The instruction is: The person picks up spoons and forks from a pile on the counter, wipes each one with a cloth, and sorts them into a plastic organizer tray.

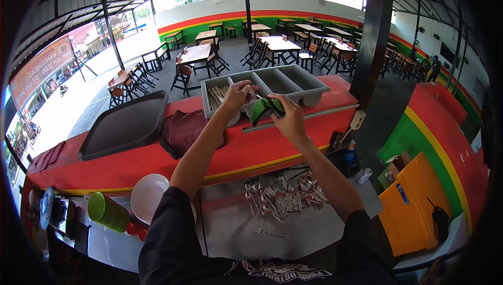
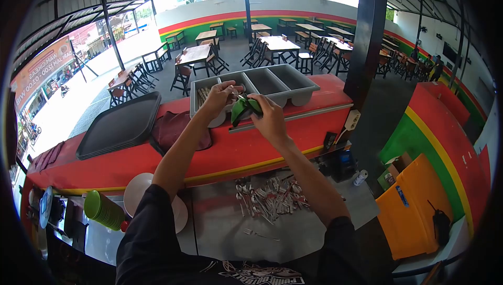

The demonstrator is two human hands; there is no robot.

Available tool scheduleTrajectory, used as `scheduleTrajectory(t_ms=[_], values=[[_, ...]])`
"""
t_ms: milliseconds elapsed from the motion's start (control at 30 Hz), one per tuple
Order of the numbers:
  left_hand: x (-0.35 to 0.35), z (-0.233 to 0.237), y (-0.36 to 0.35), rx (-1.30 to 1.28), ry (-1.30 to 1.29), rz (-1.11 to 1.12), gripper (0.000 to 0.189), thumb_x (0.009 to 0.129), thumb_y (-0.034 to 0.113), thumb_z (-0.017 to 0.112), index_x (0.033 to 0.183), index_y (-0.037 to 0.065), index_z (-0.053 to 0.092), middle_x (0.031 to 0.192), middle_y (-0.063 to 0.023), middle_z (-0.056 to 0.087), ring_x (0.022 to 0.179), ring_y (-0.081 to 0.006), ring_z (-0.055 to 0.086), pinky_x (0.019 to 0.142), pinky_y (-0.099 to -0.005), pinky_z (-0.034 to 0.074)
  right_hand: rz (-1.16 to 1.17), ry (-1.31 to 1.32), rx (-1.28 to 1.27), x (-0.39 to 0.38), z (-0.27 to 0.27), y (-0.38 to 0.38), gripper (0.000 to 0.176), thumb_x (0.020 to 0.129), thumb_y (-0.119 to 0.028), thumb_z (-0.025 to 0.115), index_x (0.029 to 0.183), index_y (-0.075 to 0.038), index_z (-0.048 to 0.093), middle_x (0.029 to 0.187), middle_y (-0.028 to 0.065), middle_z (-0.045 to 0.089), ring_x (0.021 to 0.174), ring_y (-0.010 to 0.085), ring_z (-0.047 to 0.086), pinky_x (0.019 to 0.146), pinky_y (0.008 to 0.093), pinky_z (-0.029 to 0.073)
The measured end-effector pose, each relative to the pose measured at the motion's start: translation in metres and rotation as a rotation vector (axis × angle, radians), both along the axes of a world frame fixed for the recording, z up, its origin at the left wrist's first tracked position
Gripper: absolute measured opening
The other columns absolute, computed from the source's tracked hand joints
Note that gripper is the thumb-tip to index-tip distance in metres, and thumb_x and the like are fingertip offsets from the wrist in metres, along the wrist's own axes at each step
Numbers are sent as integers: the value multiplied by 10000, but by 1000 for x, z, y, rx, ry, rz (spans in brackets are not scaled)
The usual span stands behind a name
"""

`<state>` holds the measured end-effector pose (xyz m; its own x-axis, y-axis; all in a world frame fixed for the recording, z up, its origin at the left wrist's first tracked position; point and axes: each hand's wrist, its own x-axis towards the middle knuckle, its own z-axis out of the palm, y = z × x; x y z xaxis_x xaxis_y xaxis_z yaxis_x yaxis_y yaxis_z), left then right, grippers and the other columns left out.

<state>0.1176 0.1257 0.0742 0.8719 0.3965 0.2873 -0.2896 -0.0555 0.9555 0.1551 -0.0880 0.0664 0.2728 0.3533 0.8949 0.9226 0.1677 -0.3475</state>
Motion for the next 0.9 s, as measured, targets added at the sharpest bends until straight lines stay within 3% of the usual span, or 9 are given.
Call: scheduleTrajectory(t_ms=[100,133,233,267,400,600,700,900], values=[[32,2,34,202,132,73,359,977,102,519,1282,-82,483,1141,-147,668,726,-83,581,657,-214,495,41,18,-123,18,11,26,413,706,34,711,1087,-67,587,969,162,674,931,374,652,750,413,528],[43,-1,44,167,112,86,336,951,78,556,1244,-80,513,1024,-135,693,713,-100,599,612,-231,485,38,13,-150,27,11,37,409,707,20,713,1088,-62,590,960,168,677,931,380,650,756,422,525],[77,-14,78,250,196,189,384,897,20,593,1250,-101,501,947,-175,689,648,-159,643,548,-269,506,-20,77,-281,49,5,59,392,715,-30,708,1089,-44,596,949,187,682,959,394,639,778,430,515],[88,-22,92,271,214,204,319,882,58,647,1157,-91,579,890,-151,692,651,-167,668,548,-285,533,-48,112,-331,56,3,64,386,718,-48,705,1089,-38,598,948,194,683,972,397,634,786,429,511],[95,-18,101,354,340,270,208,857,78,664,1030,-38,673,824,-128,700,665,-170,690,554,-293,549,-172,163,-398,66,9,79,364,726,-104,709,1073,-45,614,950,201,683,976,412,626,823,463,502],[108,-13,105,396,405,234,247,858,190,643,930,-40,701,818,-138,704,648,-191,690,556,-306,544,-259,165,-546,78,10,101,355,727,-179,715,1043,-51,616,957,207,681,990,418,621,869,488,491],[137,-35,130,506,420,260,266,851,231,636,883,-21,715,789,-144,694,639,-187,683,558,-318,539,-297,183,-608,83,11,107,360,732,-189,708,1052,-57,610,976,213,680,1001,418,621,877,491,490],[125,-28,121,550,387,289,273,845,242,654,885,-24,706,790,-141,698,685,-201,673,611,-331,534,-367,202,-610,80,9,113,373,748,-174,697,1084,-50,591,1005,244,667,1010,420,622,881,494,493]])
